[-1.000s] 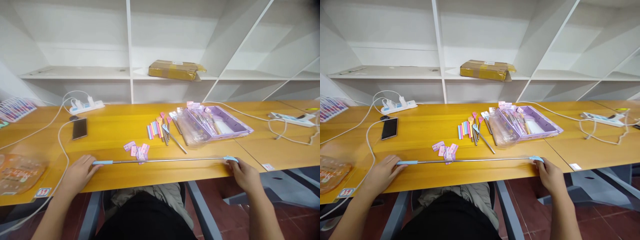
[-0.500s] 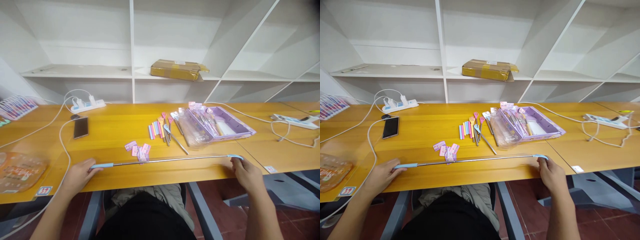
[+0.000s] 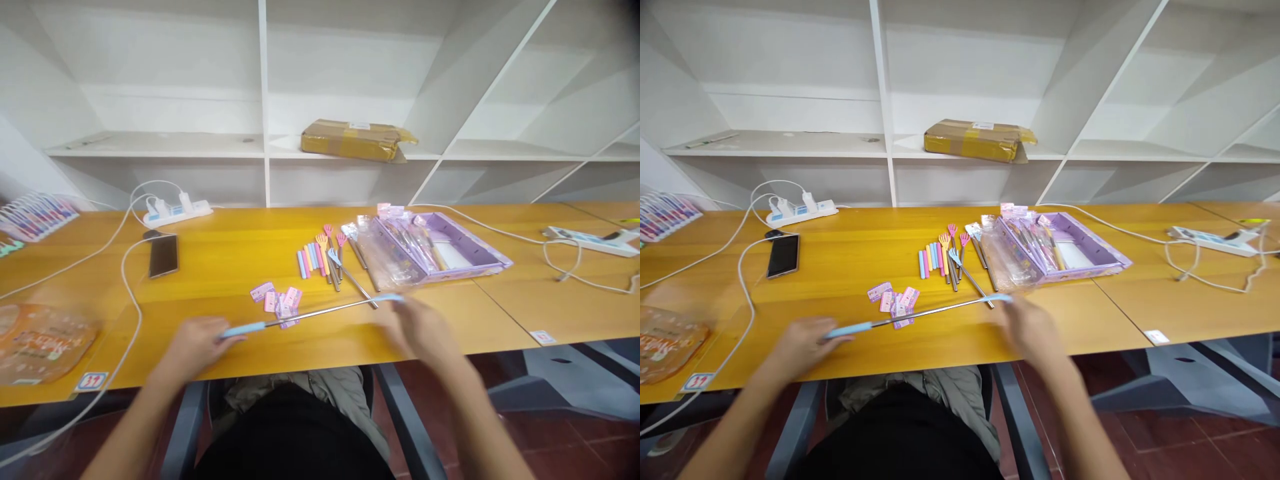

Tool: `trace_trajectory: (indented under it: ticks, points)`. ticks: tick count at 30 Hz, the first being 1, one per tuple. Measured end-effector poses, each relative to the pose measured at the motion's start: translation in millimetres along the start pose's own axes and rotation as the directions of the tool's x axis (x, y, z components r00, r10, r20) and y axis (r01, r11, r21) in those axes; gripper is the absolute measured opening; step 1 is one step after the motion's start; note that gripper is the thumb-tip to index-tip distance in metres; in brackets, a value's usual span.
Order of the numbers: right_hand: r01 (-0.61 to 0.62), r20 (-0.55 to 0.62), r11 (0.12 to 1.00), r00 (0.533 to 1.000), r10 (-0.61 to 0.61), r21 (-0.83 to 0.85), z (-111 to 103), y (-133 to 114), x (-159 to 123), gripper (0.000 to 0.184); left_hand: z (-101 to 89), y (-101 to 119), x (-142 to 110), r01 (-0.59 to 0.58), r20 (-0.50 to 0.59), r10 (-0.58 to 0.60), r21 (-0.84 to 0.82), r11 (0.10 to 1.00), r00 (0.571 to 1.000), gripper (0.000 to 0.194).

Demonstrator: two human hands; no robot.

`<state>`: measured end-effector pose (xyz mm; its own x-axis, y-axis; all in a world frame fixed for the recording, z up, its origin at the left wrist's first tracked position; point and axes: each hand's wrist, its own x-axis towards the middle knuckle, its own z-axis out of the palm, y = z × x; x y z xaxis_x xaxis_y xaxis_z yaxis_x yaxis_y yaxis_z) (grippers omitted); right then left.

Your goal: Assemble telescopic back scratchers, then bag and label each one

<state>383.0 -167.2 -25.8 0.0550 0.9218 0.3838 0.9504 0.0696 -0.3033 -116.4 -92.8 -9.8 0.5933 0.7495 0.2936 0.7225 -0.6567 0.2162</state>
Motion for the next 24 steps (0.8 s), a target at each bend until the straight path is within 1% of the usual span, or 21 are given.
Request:
trace_trajectory:
  ticks: [1,2,3,4,5,6,8,11,13,16,18,24]
  points:
    - [0.109,0.040,0.994,0.993,-0.108,-0.024,15.0,-28.1,-1.8,0.027,12.6,19.0,6.5,-0.020,0.010,0.020,0.006,1.000,1.000,0.059]
    - [0.167,0.063,0.984,0.985,-0.163,-0.056,29.1,-54.3,-3.8,0.027,24.3,35.9,12.0,-0.034,0.024,0.034,0.003,0.999,0.999,0.059]
    - [0.157,0.069,0.983,0.986,-0.151,-0.098,41.1,-76.4,-5.7,0.027,34.2,49.0,16.2,-0.027,0.029,0.027,0.001,1.000,0.999,0.060]
    - [0.151,0.080,0.981,0.987,-0.142,-0.124,50.3,-93.3,-7.2,0.025,41.7,57.6,19.0,-0.005,0.033,0.005,0.005,1.000,0.999,0.061]
    - [0.178,0.107,0.976,0.981,-0.164,-0.129,56.3,-104.3,-8.1,0.025,46.8,61.5,20.3,0.003,0.047,-0.003,0.007,1.000,0.999,0.061]
    - [0.198,0.128,0.973,0.975,-0.183,-0.121,59.4,-109.7,-8.7,0.025,49.6,61.5,20.6,0.006,0.068,-0.006,0.009,1.000,0.998,0.061]
    - [0.246,0.166,0.967,0.958,-0.233,-0.061,59.3,-108.3,-8.7,0.026,50.2,54.4,19.3,-0.002,0.120,0.001,0.009,1.000,0.993,0.059]
    - [0.233,0.193,0.972,0.953,-0.235,0.035,53.4,-95.7,-8.1,0.028,46.3,43.4,17.4,-0.003,0.172,0.003,-0.002,1.000,0.985,0.057]
    - [0.226,0.213,0.971,0.948,-0.238,0.081,50.6,-90.5,-8.2,0.028,44.3,41.7,17.8,0.006,0.193,-0.003,-0.018,1.000,0.981,0.056]
    - [0.215,0.225,0.969,0.945,-0.238,0.125,49.9,-89.1,-9.1,0.028,42.9,44.2,19.5,0.018,0.214,-0.009,-0.040,0.999,0.977,0.055]
    - [0.214,0.221,0.968,0.946,-0.238,0.128,51.6,-89.3,-9.8,0.029,42.1,45.4,20.3,0.023,0.222,-0.012,-0.050,0.998,0.975,0.055]
    - [0.267,0.186,0.962,0.943,-0.275,0.065,56.6,-87.6,-9.4,0.034,39.5,46.5,21.5,0.075,0.255,-0.049,-0.093,0.993,0.966,0.056]
